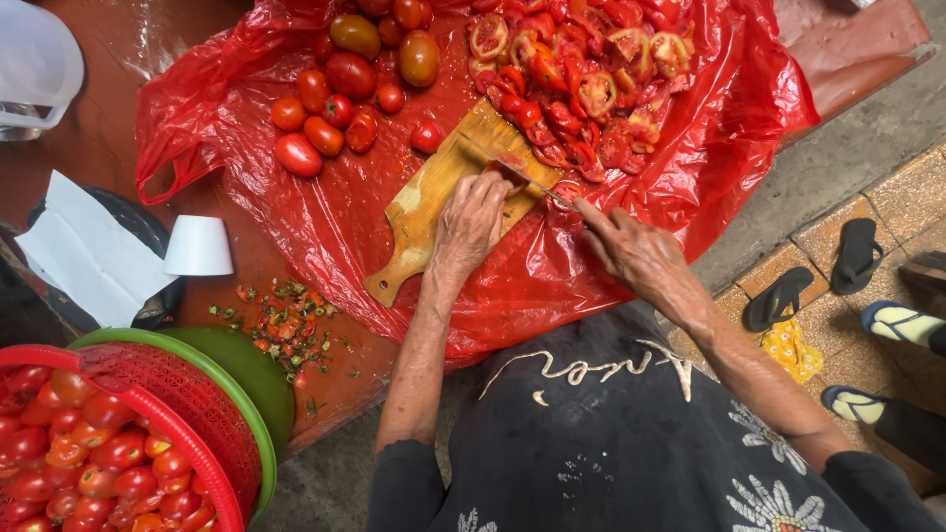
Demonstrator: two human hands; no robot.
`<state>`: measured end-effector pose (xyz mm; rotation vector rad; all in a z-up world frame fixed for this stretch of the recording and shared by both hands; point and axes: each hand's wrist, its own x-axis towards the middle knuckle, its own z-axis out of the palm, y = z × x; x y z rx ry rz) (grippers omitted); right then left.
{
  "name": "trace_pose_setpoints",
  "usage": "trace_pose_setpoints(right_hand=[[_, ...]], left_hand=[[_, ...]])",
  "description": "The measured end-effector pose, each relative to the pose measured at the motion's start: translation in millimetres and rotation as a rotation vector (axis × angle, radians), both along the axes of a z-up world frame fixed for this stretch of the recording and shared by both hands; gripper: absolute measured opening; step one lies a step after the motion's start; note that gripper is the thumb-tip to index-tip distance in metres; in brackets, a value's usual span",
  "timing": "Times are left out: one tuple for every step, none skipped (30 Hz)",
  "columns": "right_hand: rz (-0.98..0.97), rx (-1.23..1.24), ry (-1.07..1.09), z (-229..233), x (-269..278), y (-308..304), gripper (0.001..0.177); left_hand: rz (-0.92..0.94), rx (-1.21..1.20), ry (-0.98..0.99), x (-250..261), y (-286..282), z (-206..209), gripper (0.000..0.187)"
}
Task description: The person slices tomatoes on a wooden cutting board using a knife. Sliced pieces are moved aside on a red plastic sheet. The person handles whole tomatoes from a nearby basket and continues slicing throughout the clip.
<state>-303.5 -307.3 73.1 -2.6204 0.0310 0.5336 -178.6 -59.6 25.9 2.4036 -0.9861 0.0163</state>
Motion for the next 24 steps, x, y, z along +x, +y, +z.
trace_pose_setpoints(right_hand=[[0.0,0.001,0.03,-0.7,-3.3,-3.5,0.052],[-0.001,0.002,0.06,-0.6,-9.1,-9.3,0.053],[-0.002,0.003,0.089,0.1,-16.2,-16.2,0.053],[0.003,-0.024,0.072,1.0,-23.2,-23.9,0.053],[0.009,-0.051,0.054,2.7,-31.5,-32.0,0.052],[0.011,-0.079,0.036,4.2,-40.1,-39.1,0.051],[-0.008,-0.059,0.036,6.3,-49.0,-44.3,0.049],[-0.022,-0.037,0.037,9.3,-56.4,-49.3,0.048],[-0.036,-0.016,0.038,10.3,-59.2,-52.5,0.046],[-0.049,-0.015,0.013,11.3,-61.4,-53.6,0.047],[-0.062,-0.014,-0.012,12.9,-62.7,-54.0,0.047],[-0.074,-0.014,-0.035,14.3,-61.9,-53.0,0.048],[-0.058,0.007,-0.047,15.8,-59.9,-51.4,0.048],[-0.043,0.028,-0.061,16.5,-55.5,-48.8,0.047],[-0.029,0.048,-0.076,16.3,-50.1,-44.4,0.047],[0.007,0.003,-0.057,15.0,-44.3,-39.1,0.047],[0.043,-0.042,-0.038,12.6,-38.3,-33.7,0.048],[0.08,-0.084,-0.019,10.3,-34.1,-30.7,0.048],[0.091,-0.087,-0.016,8.0,-30.7,-30.4,0.049],[0.103,-0.086,-0.016,4.7,-27.3,-29.1,0.05],[0.115,-0.085,-0.017,2.4,-26.9,-28.6,0.051],[0.106,-0.08,-0.002,1.4,-29.3,-30.8,0.051],[0.097,-0.075,0.012,2.4,-34.5,-36.2,0.052],[0.083,-0.073,0.026,4.4,-41.1,-42.7,0.052]], left_hand=[[-0.003,-0.002,0.018,1.6,-0.3,-2.2,0.024],[-0.008,-0.005,0.035,4.3,0.4,-4.0,0.024],[-0.013,-0.007,0.051,5.9,1.8,-4.6,0.023],[-0.026,-0.001,0.031,7.6,3.9,-3.6,0.025],[-0.04,0.006,0.011,9.0,7.6,-1.0,0.027],[-0.056,0.011,-0.01,10.6,9.3,1.7,0.029],[-0.044,0.01,0.02,8.6,13.1,6.4,0.029],[-0.027,0.011,0.051,4.6,17.4,12.4,0.028],[-0.01,0.011,0.081,3.3,18.2,16.9,0.028],[-0.035,0.005,0.077,2.7,18.1,20.4,0.029],[-0.06,-0.001,0.072,3.2,14.9,22.3,0.03],[-0.084,-0.01,0.07,2.8,10.2,23.6,0.031],[-0.097,-0.005,0.085,2.0,6.3,25.3,0.033],[-0.112,-0.002,0.096,3.5,1.1,26.4,0.034],[-0.128,0.002,0.108,4.8,-2.4,28.0,0.036],[-0.124,0.003,0.117,6.0,-6.0,29.3,0.034],[-0.12,0.003,0.127,6.7,-9.4,30.4,0.033],[-0.114,0.006,0.137,6.2,-11.0,31.9,0.032],[-0.111,0.009,0.145,5.6,-13.2,32.9,0.031],[-0.106,0.016,0.151,5.9,-13.6,34.5,0.031],[-0.101,0.022,0.156,5.3,-12.9,36.3,0.03],[-0.096,-0.006,0.138,3.4,-11.3,38.0,0.031],[-0.091,-0.035,0.119,1.3,-9.5,39.3,0.032],[-0.091,-0.065,0.1,0.3,-8.8,39.6,0.033]])
